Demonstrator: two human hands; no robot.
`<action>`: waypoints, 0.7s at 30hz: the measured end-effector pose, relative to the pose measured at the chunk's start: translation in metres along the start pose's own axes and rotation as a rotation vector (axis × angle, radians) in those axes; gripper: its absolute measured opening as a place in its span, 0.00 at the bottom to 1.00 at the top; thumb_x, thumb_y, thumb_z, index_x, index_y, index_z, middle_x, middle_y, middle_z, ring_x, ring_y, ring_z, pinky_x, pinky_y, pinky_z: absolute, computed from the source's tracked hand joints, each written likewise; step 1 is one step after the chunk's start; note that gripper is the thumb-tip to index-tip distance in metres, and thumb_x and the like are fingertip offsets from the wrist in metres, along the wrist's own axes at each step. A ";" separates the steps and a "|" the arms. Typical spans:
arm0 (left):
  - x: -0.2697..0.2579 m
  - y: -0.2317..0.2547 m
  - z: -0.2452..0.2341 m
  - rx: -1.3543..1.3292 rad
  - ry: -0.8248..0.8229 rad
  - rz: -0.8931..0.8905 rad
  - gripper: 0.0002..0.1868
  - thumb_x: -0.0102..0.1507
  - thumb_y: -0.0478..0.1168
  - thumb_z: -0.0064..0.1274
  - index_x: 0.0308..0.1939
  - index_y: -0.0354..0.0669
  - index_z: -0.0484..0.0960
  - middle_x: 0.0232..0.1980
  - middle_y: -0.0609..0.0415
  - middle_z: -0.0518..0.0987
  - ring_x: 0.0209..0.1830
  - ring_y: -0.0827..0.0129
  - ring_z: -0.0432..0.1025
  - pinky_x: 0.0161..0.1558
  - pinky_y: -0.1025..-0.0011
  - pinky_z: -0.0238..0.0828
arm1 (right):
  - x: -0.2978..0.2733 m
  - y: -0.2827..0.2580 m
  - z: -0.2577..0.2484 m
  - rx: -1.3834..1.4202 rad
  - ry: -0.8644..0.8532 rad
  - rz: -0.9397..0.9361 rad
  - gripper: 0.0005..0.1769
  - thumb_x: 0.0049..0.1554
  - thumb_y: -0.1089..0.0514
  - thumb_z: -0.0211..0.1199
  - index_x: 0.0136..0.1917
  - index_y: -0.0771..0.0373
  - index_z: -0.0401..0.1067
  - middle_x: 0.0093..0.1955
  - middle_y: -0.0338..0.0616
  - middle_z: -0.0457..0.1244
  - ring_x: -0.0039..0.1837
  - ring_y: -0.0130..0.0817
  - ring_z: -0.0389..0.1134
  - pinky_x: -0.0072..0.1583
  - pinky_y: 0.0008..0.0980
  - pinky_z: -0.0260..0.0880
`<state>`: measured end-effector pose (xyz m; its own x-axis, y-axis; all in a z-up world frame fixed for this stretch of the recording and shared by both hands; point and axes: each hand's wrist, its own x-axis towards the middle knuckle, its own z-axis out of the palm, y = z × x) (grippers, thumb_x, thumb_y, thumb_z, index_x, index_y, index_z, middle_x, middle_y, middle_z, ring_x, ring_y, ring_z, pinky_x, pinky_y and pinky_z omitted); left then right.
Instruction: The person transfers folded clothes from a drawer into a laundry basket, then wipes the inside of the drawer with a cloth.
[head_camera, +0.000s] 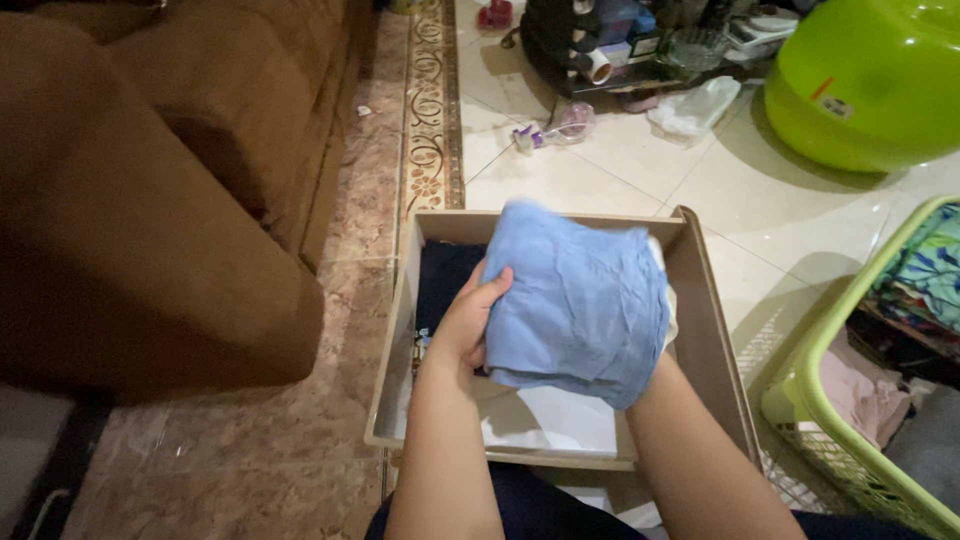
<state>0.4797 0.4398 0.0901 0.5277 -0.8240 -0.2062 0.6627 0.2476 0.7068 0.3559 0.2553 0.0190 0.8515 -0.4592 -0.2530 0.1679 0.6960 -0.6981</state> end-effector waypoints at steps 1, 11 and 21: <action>0.002 -0.001 0.000 0.012 -0.019 -0.017 0.33 0.66 0.45 0.52 0.74 0.44 0.64 0.66 0.46 0.75 0.62 0.59 0.73 0.61 0.58 0.71 | -0.013 -0.012 0.002 0.029 -0.012 -0.004 0.40 0.64 0.32 0.45 0.74 0.65 0.58 0.73 0.58 0.60 0.72 0.54 0.64 0.68 0.56 0.67; -0.004 -0.063 0.080 0.343 -0.189 -0.235 0.36 0.60 0.42 0.60 0.71 0.45 0.65 0.60 0.50 0.79 0.58 0.64 0.75 0.60 0.63 0.73 | -0.173 -0.125 -0.070 -0.154 0.405 0.191 0.43 0.56 0.32 0.53 0.74 0.62 0.63 0.66 0.60 0.65 0.62 0.53 0.70 0.60 0.55 0.72; -0.020 -0.145 0.119 0.840 -0.274 -0.325 0.35 0.59 0.40 0.63 0.68 0.37 0.69 0.58 0.48 0.82 0.54 0.66 0.77 0.59 0.67 0.74 | -0.228 -0.115 -0.126 -0.620 0.488 -0.005 0.47 0.45 0.63 0.67 0.77 0.57 0.57 0.57 0.45 0.66 0.53 0.36 0.67 0.55 0.36 0.70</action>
<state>0.3100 0.3594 0.0723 0.1700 -0.9057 -0.3883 0.0992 -0.3763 0.9212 0.0797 0.2104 0.0728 0.5130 -0.7518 -0.4142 -0.2587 0.3247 -0.9097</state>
